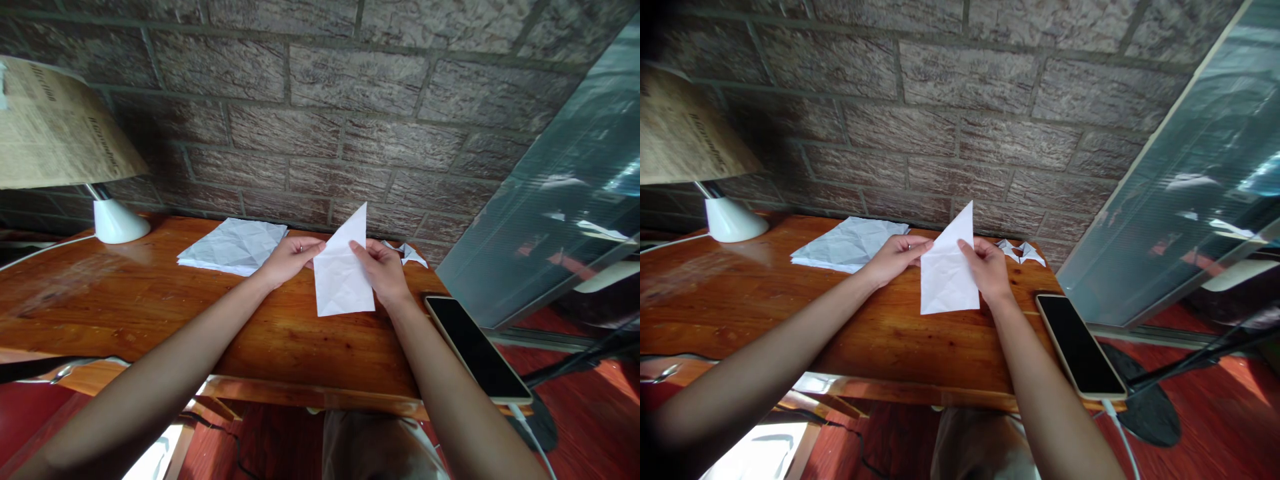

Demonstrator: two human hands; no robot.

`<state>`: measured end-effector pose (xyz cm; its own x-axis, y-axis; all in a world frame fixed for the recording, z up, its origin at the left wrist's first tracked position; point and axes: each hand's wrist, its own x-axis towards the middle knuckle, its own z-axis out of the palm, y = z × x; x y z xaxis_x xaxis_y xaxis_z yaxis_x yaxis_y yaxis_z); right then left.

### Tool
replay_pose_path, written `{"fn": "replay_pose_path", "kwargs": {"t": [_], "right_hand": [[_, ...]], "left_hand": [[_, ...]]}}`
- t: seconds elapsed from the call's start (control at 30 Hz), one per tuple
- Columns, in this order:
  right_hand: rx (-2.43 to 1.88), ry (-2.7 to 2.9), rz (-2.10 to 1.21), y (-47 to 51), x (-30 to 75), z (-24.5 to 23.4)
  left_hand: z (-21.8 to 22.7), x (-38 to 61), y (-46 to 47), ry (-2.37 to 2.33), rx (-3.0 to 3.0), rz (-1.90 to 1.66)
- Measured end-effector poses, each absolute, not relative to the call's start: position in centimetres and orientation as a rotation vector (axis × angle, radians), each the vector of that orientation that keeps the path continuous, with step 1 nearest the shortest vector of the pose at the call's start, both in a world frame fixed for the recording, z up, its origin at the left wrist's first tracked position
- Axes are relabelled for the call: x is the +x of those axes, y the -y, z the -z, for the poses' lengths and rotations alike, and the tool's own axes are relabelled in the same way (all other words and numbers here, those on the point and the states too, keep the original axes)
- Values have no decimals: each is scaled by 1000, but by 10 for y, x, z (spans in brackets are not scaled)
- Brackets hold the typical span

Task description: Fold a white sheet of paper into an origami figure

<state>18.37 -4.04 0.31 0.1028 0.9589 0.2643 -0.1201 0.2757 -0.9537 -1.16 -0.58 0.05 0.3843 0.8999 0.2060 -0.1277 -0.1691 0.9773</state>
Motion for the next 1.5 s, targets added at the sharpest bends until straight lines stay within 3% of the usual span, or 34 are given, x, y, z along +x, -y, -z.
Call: {"fn": "replay_pose_path", "kwargs": {"t": [0.3,0.7,0.87,1.13,1.5], "right_hand": [[-987,1198,-841,44,181,-8],[-720,1721,-978,51,185,-6],[-807,1790,-717,45,192,-3],[-1151,2008,185,38,196,9],[-1109,2176,121,45,181,15]], "left_hand": [[2,-10,3,-801,1347,-1169],[1,-15,-8,-835,960,-1436],[1,-18,-11,-870,977,-1557],[2,-13,-3,-836,1058,-1383],[5,-10,-4,-782,899,-1312]]}}
